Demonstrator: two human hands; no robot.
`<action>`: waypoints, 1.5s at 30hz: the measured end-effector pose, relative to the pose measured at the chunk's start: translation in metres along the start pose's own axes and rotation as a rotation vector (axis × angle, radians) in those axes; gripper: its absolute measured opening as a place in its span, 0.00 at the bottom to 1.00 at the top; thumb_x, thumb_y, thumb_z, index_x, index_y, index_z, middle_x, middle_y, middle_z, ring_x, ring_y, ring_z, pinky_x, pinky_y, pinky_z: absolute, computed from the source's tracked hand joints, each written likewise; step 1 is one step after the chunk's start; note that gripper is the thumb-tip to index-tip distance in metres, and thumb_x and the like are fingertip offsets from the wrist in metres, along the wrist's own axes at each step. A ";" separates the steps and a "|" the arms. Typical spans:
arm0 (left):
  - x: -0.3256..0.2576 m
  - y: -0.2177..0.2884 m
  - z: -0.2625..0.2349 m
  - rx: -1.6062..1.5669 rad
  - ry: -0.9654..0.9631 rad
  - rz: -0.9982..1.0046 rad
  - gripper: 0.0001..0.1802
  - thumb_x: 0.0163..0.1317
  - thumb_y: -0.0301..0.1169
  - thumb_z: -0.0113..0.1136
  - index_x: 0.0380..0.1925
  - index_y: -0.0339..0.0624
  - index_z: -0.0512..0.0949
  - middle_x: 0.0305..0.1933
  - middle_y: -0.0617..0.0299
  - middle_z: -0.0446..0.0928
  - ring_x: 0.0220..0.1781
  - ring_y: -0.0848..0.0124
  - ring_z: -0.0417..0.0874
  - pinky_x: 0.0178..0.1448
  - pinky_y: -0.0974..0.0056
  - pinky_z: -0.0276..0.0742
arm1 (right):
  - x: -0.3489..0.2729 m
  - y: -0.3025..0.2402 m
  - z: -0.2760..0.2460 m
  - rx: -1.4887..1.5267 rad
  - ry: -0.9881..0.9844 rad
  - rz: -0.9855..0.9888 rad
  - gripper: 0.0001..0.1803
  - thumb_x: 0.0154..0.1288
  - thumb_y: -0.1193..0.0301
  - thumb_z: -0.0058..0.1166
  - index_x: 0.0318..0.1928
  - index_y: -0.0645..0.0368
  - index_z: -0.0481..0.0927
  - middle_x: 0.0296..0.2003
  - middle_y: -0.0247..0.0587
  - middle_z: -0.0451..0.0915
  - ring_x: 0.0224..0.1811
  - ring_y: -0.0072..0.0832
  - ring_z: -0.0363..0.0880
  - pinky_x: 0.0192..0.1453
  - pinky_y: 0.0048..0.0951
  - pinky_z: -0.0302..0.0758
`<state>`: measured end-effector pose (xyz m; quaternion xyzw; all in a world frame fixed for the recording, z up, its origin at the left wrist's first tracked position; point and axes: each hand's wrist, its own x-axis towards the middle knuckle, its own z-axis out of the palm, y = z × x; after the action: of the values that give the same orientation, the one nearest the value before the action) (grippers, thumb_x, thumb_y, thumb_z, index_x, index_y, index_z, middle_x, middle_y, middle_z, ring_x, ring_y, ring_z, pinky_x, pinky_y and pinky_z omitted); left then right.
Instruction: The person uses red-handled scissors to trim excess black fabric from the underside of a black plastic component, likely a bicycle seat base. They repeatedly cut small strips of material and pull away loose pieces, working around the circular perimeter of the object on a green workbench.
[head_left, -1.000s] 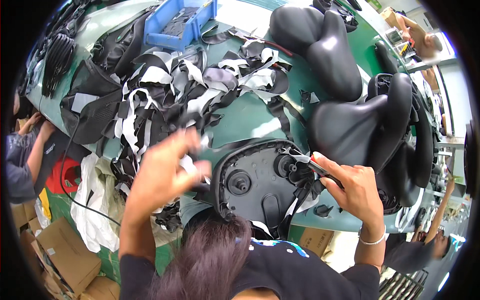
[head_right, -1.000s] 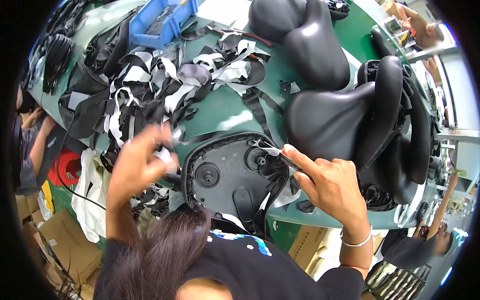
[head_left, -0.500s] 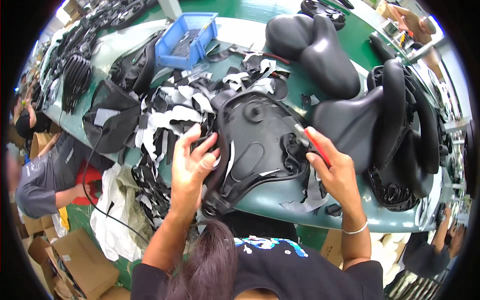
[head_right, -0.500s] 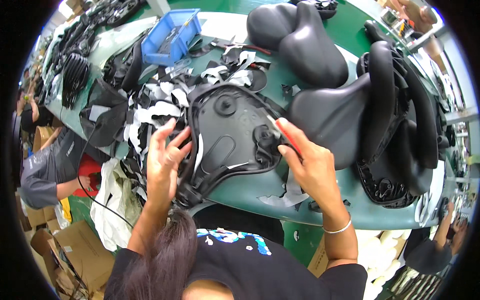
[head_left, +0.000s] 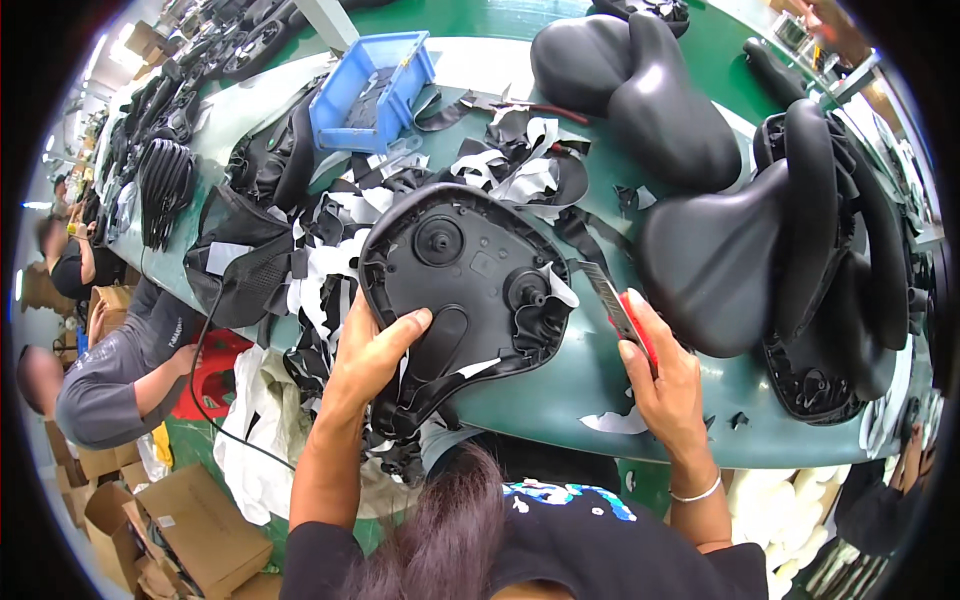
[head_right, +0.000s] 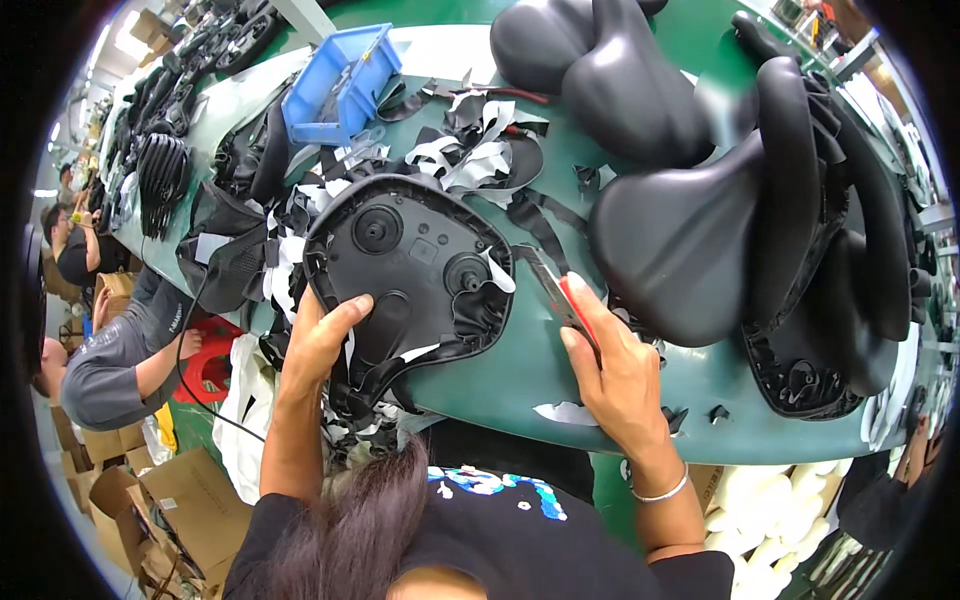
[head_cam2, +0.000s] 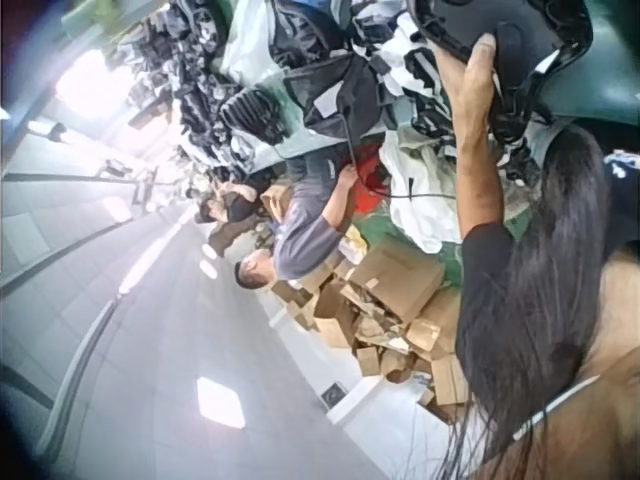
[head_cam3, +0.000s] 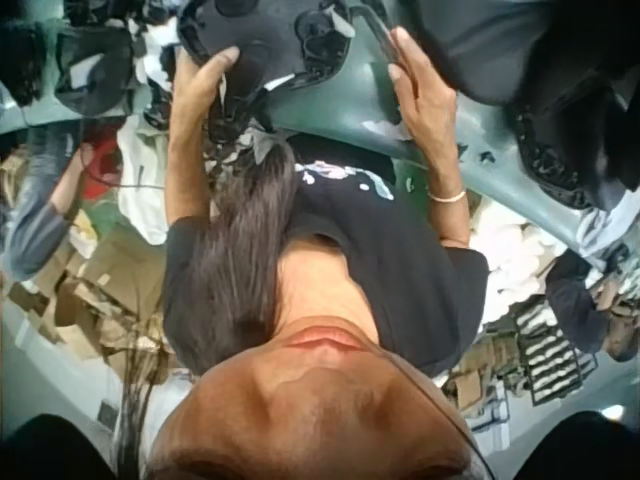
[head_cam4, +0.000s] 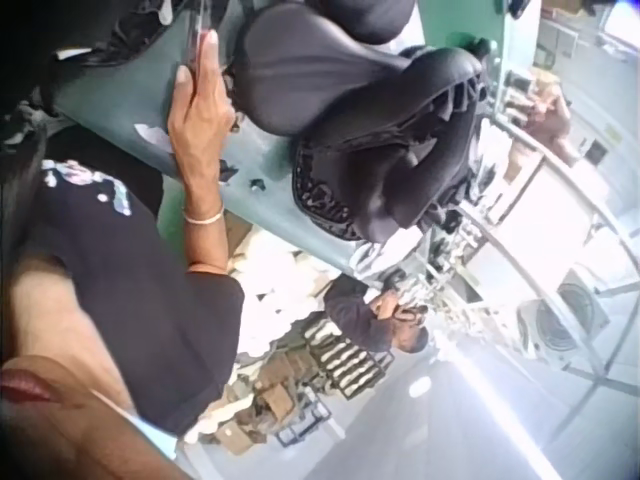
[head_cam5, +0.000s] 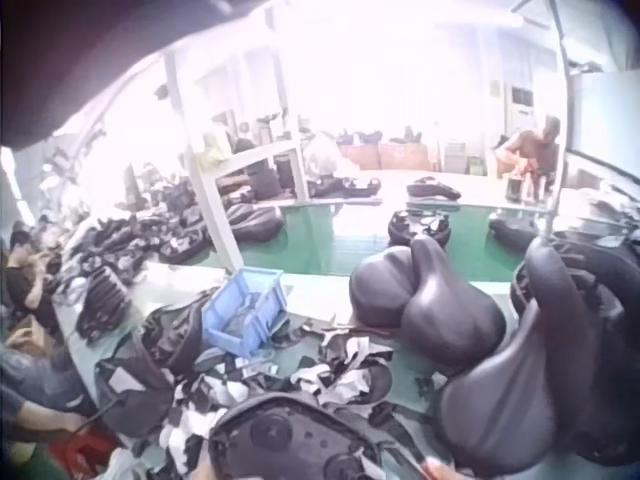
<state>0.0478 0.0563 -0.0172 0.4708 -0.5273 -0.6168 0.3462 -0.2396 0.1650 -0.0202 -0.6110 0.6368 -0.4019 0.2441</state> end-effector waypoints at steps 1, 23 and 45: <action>-0.001 -0.002 -0.003 0.019 0.014 -0.002 0.33 0.55 0.24 0.59 0.62 0.31 0.62 0.56 0.52 0.73 0.56 0.66 0.74 0.62 0.60 0.69 | 0.004 0.000 0.003 -0.018 -0.031 -0.022 0.25 0.64 0.75 0.53 0.62 0.58 0.70 0.48 0.53 0.80 0.38 0.44 0.83 0.42 0.35 0.78; -0.081 -0.015 0.088 -0.082 0.109 0.174 0.40 0.48 0.37 0.76 0.58 0.34 0.66 0.54 0.57 0.72 0.54 0.67 0.75 0.60 0.62 0.70 | -0.083 -0.045 0.028 -0.013 -0.240 0.370 0.31 0.66 0.73 0.52 0.66 0.64 0.57 0.21 0.52 0.76 0.17 0.48 0.75 0.23 0.43 0.69; -0.021 0.029 0.059 -0.385 0.199 0.124 0.23 0.58 0.25 0.59 0.54 0.32 0.69 0.50 0.53 0.77 0.50 0.65 0.80 0.58 0.61 0.77 | 0.013 -0.087 0.007 0.291 -0.224 -0.223 0.25 0.42 0.75 0.64 0.47 0.65 0.76 0.37 0.41 0.79 0.33 0.31 0.80 0.42 0.25 0.74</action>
<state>-0.0033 0.0893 0.0153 0.4215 -0.3909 -0.6342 0.5171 -0.1854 0.1573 0.0484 -0.6770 0.4692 -0.4436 0.3531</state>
